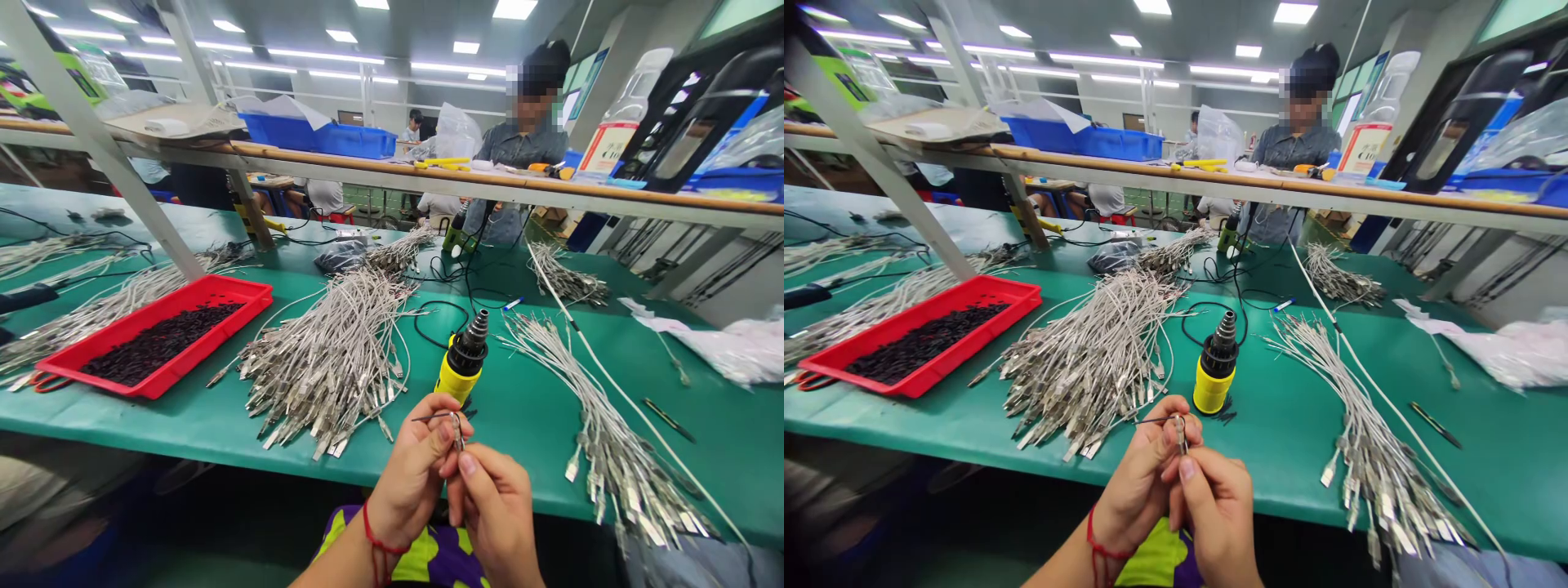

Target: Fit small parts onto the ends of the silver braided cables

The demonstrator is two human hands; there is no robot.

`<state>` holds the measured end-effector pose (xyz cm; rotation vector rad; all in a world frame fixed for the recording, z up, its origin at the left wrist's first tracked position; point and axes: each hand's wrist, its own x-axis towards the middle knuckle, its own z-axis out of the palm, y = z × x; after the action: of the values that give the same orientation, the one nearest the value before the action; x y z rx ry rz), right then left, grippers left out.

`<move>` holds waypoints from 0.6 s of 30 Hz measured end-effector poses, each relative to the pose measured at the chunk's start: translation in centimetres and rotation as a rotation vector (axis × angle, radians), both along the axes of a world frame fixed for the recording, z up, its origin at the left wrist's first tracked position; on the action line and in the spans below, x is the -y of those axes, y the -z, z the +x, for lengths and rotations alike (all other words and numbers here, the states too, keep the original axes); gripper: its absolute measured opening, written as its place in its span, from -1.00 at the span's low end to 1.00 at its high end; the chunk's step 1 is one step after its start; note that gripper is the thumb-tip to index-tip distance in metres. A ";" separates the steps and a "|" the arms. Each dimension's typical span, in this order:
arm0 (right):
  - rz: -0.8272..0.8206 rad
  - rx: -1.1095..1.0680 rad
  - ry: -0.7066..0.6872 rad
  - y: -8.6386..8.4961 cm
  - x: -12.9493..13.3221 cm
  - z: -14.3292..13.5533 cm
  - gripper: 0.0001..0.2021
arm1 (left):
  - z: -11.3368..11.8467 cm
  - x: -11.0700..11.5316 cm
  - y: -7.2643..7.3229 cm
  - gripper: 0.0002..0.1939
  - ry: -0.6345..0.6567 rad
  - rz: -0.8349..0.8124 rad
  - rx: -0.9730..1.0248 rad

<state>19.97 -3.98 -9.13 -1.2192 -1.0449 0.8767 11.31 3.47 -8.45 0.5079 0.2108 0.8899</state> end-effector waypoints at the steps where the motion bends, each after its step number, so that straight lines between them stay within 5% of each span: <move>1: -0.003 -0.035 -0.005 0.3 -0.1 0.0 -0.58 | 0.0 -0.1 0.0 -0.67 -0.001 0.001 -0.001; 5: 0.008 -0.082 0.037 0.9 -0.4 0.0 -0.58 | 0.0 -0.2 0.0 -0.70 0.016 0.014 0.000; 9: 0.070 0.032 0.101 -0.3 -0.5 0.4 -0.63 | 0.7 0.4 1.2 -0.61 0.058 0.094 -0.067; 13: 0.106 0.138 0.293 -3.2 -0.6 2.3 -0.69 | 1.8 1.5 4.1 -0.45 0.154 0.372 -0.174; 18: 0.121 0.208 0.481 -6.4 -2.8 5.4 -0.65 | 3.7 1.7 9.1 -0.41 0.526 0.583 -0.205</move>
<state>25.42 -1.15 -2.72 -1.3996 -0.8954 0.3158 15.06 1.73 -17.51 1.1405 -0.0080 0.3675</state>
